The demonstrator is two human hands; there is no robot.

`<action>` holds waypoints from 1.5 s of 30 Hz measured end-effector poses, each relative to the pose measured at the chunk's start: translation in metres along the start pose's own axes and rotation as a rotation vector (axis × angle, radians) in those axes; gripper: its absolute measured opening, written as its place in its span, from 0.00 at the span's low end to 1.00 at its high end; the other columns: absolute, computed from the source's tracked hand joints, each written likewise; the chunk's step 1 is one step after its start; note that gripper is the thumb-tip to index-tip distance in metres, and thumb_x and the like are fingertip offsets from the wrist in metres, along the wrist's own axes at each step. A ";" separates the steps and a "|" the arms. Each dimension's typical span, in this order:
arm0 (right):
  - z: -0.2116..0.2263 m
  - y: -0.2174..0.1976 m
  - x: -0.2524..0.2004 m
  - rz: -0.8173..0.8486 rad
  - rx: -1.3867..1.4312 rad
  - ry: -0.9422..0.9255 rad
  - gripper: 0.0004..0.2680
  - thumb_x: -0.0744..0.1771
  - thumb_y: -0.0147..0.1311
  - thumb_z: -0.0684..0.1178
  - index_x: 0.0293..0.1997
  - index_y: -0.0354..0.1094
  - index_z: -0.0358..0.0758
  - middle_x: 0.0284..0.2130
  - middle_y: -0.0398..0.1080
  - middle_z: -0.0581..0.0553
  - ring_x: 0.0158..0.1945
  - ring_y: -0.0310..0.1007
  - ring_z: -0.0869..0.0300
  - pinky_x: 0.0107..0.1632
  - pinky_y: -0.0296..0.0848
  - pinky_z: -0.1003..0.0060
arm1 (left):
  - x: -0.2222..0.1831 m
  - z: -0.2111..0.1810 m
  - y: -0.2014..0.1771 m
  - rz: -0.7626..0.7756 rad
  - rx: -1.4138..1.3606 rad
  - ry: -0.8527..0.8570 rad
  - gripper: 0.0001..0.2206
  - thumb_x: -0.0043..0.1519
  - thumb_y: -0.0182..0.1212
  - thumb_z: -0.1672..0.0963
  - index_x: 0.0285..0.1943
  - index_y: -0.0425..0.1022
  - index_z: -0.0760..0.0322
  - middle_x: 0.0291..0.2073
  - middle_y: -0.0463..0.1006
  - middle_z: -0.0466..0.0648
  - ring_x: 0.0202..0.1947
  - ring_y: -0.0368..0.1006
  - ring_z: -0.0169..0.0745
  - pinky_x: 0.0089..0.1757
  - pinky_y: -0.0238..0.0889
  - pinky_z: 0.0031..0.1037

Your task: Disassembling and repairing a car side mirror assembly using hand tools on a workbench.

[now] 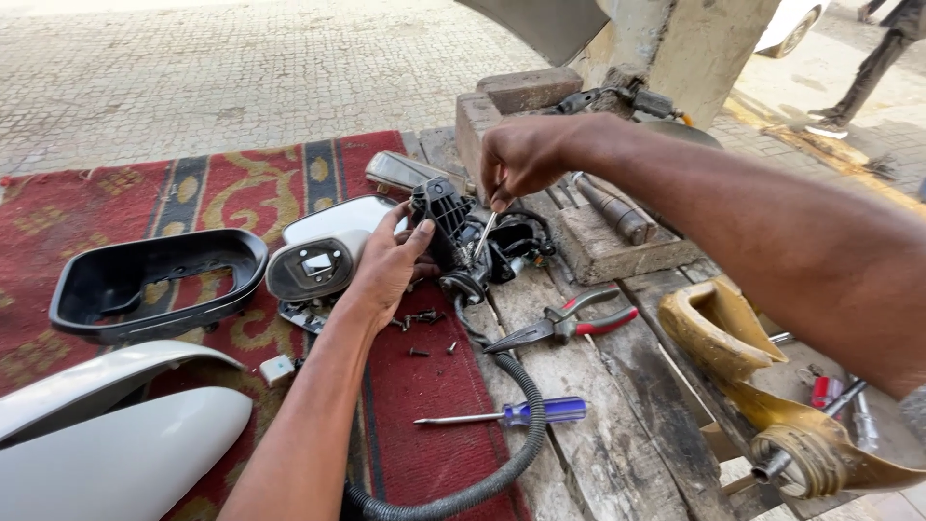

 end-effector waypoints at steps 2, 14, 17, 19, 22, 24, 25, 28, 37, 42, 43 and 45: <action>0.004 -0.002 -0.006 -0.003 -0.008 0.028 0.02 0.64 0.65 0.50 0.35 0.83 0.51 0.37 0.81 0.42 0.53 0.77 0.43 0.59 0.72 0.49 | 0.000 -0.001 0.000 0.001 -0.007 0.002 0.30 0.67 0.62 0.56 0.77 0.55 0.64 0.40 0.73 0.56 0.32 0.79 0.47 0.34 0.80 0.33; -0.005 -0.001 0.000 -0.013 -0.005 0.051 0.02 0.64 0.64 0.50 0.34 0.82 0.54 0.37 0.81 0.44 0.52 0.79 0.45 0.58 0.73 0.53 | -0.008 -0.011 0.002 -0.026 0.020 0.009 0.30 0.66 0.63 0.56 0.77 0.55 0.65 0.40 0.73 0.57 0.36 0.79 0.51 0.34 0.78 0.36; -0.006 0.000 0.004 -0.017 -0.020 0.052 0.01 0.64 0.65 0.51 0.34 0.82 0.55 0.36 0.80 0.44 0.52 0.79 0.46 0.57 0.73 0.54 | -0.007 -0.010 0.000 -0.021 0.019 0.004 0.30 0.66 0.62 0.56 0.77 0.55 0.64 0.41 0.72 0.57 0.36 0.78 0.51 0.35 0.78 0.37; -0.005 0.000 0.001 -0.013 -0.027 0.053 0.01 0.64 0.65 0.51 0.34 0.82 0.56 0.37 0.80 0.44 0.52 0.78 0.46 0.58 0.73 0.53 | -0.005 -0.008 0.000 -0.020 0.018 0.000 0.30 0.66 0.62 0.56 0.77 0.55 0.64 0.41 0.72 0.58 0.36 0.78 0.52 0.36 0.78 0.38; -0.001 0.001 -0.003 -0.002 -0.011 0.064 0.03 0.64 0.65 0.50 0.36 0.83 0.52 0.40 0.81 0.40 0.53 0.77 0.42 0.59 0.72 0.51 | -0.005 -0.007 -0.001 -0.028 0.002 0.009 0.31 0.66 0.63 0.56 0.77 0.54 0.64 0.40 0.72 0.58 0.36 0.78 0.52 0.35 0.78 0.37; -0.006 0.003 0.000 0.000 -0.001 0.093 0.04 0.63 0.66 0.52 0.37 0.83 0.53 0.40 0.81 0.42 0.53 0.77 0.43 0.59 0.72 0.51 | -0.007 -0.008 0.000 -0.021 -0.025 0.013 0.30 0.66 0.63 0.56 0.77 0.55 0.65 0.40 0.73 0.58 0.34 0.79 0.51 0.33 0.78 0.34; -0.003 0.002 -0.002 -0.002 0.001 0.080 0.04 0.63 0.66 0.52 0.37 0.83 0.53 0.40 0.81 0.42 0.53 0.77 0.43 0.59 0.72 0.51 | -0.007 -0.008 0.001 -0.032 -0.018 0.015 0.30 0.66 0.63 0.56 0.77 0.55 0.65 0.40 0.73 0.58 0.34 0.79 0.51 0.33 0.78 0.34; 0.003 0.000 -0.006 -0.003 0.014 0.072 0.03 0.63 0.66 0.51 0.37 0.83 0.52 0.40 0.80 0.41 0.53 0.77 0.42 0.59 0.72 0.50 | -0.007 -0.008 0.002 -0.026 -0.025 0.014 0.30 0.66 0.62 0.56 0.77 0.55 0.65 0.40 0.72 0.56 0.34 0.78 0.48 0.33 0.78 0.31; -0.011 0.004 0.003 -0.016 0.017 0.074 0.03 0.64 0.66 0.50 0.35 0.85 0.53 0.38 0.82 0.44 0.52 0.79 0.45 0.59 0.72 0.52 | 0.000 0.000 -0.004 0.018 -0.031 -0.007 0.31 0.66 0.63 0.56 0.78 0.54 0.62 0.42 0.73 0.58 0.34 0.79 0.49 0.35 0.80 0.35; -0.006 0.001 0.000 -0.016 0.012 0.050 0.03 0.64 0.64 0.49 0.35 0.84 0.51 0.38 0.82 0.44 0.53 0.78 0.43 0.60 0.71 0.50 | 0.000 -0.001 -0.002 0.022 -0.016 0.000 0.30 0.67 0.62 0.56 0.77 0.54 0.63 0.41 0.73 0.57 0.34 0.79 0.48 0.35 0.79 0.33; -0.004 0.001 -0.001 -0.015 0.013 0.051 0.03 0.64 0.64 0.49 0.35 0.84 0.51 0.38 0.82 0.44 0.53 0.78 0.43 0.60 0.71 0.50 | 0.001 0.000 -0.003 0.023 -0.016 -0.002 0.30 0.67 0.62 0.56 0.77 0.54 0.63 0.41 0.73 0.57 0.34 0.79 0.48 0.35 0.79 0.33; -0.002 0.001 -0.003 -0.031 0.023 0.058 0.03 0.64 0.64 0.48 0.35 0.84 0.49 0.38 0.82 0.43 0.53 0.78 0.43 0.60 0.71 0.49 | 0.004 0.003 -0.005 0.020 -0.021 -0.002 0.30 0.67 0.63 0.56 0.77 0.55 0.63 0.40 0.73 0.57 0.35 0.79 0.49 0.35 0.79 0.33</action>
Point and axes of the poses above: each hand's wrist, its own x-axis towards the middle knuckle, its own y-axis out of the palm, z = x × y, the point moved 9 cm from there along x, towards the middle knuckle
